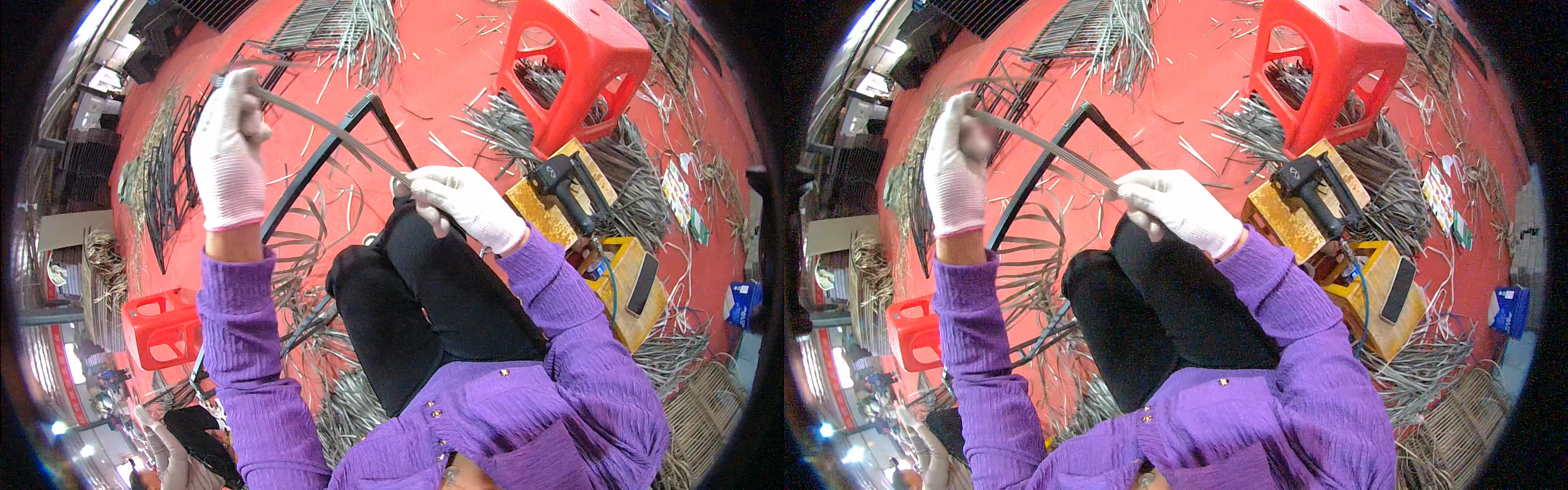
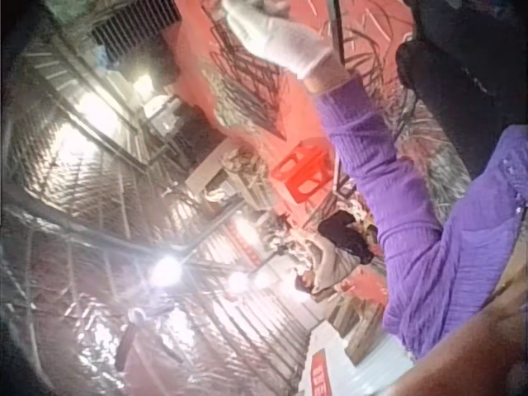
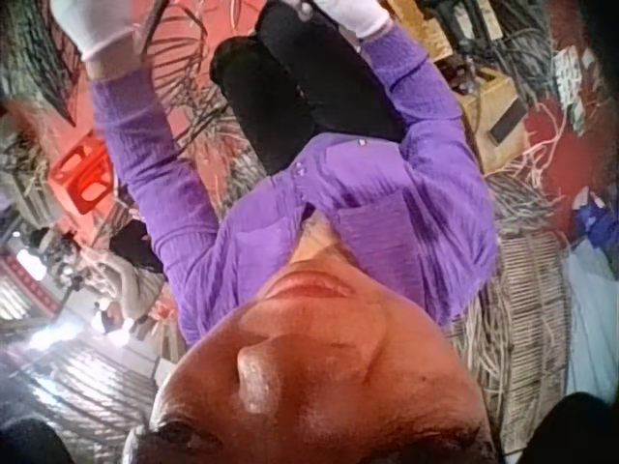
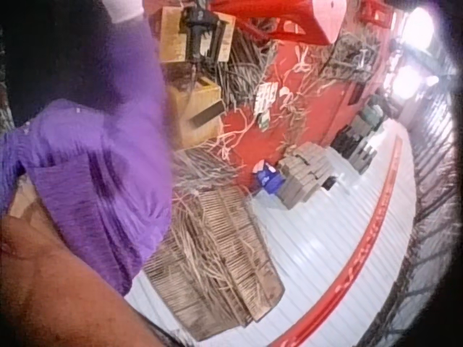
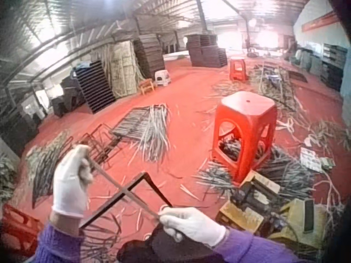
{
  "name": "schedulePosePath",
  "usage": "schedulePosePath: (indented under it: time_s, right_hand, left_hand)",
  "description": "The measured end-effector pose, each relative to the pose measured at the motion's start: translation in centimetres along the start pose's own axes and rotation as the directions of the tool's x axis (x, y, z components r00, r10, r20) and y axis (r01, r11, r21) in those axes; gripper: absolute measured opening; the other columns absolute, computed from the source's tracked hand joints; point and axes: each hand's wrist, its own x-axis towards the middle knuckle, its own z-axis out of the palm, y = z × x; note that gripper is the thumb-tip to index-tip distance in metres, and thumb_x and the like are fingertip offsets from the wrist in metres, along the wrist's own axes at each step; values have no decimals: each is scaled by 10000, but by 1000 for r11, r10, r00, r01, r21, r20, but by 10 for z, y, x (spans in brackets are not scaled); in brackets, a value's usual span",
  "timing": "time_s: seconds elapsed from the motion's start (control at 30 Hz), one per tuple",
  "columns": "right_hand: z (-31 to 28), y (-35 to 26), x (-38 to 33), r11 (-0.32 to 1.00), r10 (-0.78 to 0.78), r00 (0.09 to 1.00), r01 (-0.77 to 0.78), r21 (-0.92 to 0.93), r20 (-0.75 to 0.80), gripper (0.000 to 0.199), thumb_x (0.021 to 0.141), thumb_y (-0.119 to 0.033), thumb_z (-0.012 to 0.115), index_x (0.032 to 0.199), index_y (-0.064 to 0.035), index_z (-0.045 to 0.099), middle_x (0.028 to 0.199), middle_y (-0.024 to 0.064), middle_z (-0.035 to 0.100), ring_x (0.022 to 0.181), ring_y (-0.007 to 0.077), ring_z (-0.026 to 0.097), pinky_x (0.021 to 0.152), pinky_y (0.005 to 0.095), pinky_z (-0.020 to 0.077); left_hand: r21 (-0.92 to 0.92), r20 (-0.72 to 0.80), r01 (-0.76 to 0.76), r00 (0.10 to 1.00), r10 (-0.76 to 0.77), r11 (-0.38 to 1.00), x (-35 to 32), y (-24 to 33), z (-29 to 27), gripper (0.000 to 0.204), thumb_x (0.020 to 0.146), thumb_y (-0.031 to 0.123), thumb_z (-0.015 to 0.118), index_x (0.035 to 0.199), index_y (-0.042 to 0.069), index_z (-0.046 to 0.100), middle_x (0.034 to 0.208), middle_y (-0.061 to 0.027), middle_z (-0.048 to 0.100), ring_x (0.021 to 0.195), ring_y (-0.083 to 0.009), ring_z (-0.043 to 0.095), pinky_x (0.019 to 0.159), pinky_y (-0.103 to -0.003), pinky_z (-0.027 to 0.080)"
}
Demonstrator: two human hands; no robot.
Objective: The person assembles a metal frame by attaching thin metal strips to a larger frame using a nail gun. They pick up strips, align them, and fasten them in place, repeating the process across the frame.
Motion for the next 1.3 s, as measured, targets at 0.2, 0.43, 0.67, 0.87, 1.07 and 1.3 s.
schedulePosePath:
  time_s: [0.2, 0.43, 0.67, 0.87, 1.07, 1.3]
  right_hand:
    - [-3, 6, 12, 973, -230, 972, 229, 40, 43, 246, 972, -253, 538, 1053, -54, 659, 664, -52, 533, 525, 22, 454, 481, 174, 370]
    - [-3, -5, 23, 987, -157, 987, 157, -15, -12, 241, 971, -241, 539, 1071, -53, 651, 702, -30, 567, 549, 36, 494, 511, 179, 403]
    - [-55, 45, 16, 807, -555, 766, 399, -436, -326, 315, 973, -178, 513, 1242, -31, 584, 943, 51, 643, 869, 122, 611, 809, 272, 492]
    - [-182, 140, -68, 296, -675, 476, -526, -798, -564, 490, 822, -100, 578, 1298, -8, 503, 1248, 196, 549, 1170, 342, 516, 1031, 414, 386]
    - [-232, 170, -89, 152, -487, 578, -682, -716, -654, 467, 741, -109, 626, 1187, -9, 530, 1119, 217, 588, 1035, 392, 571, 913, 458, 452]
    - [-216, 107, -66, 343, -314, 627, -625, -701, -713, 323, 750, -153, 632, 1049, -56, 559, 838, 175, 628, 760, 333, 607, 697, 408, 480]
  left_hand:
    - [412, 606, -75, 767, -211, 908, -23, -18, 5, 207, 897, 158, 640, 1013, -2, 702, 839, -18, 669, 784, -68, 588, 719, -225, 463]
    - [489, 559, -256, 826, -75, 834, -19, -38, 14, 130, 811, 70, 710, 921, 0, 720, 993, -71, 669, 951, -143, 616, 829, -279, 482]
    - [292, 384, -236, 917, 112, 927, 10, -87, 13, 191, 864, 120, 688, 960, -45, 696, 920, -60, 687, 830, -75, 603, 748, -221, 476]
    - [500, 396, -343, 907, 143, 795, 46, -94, 5, 210, 923, 112, 635, 1064, -39, 674, 930, -30, 688, 856, -55, 598, 782, -202, 480]
    - [564, 393, -377, 905, 163, 735, 61, -96, 2, 230, 911, 184, 654, 1016, -16, 698, 867, -24, 695, 796, -32, 582, 725, -199, 471]
    - [644, 398, -434, 894, 208, 630, 69, -98, 1, 230, 891, 206, 679, 957, -12, 708, 688, 11, 617, 639, -20, 482, 564, -206, 403]
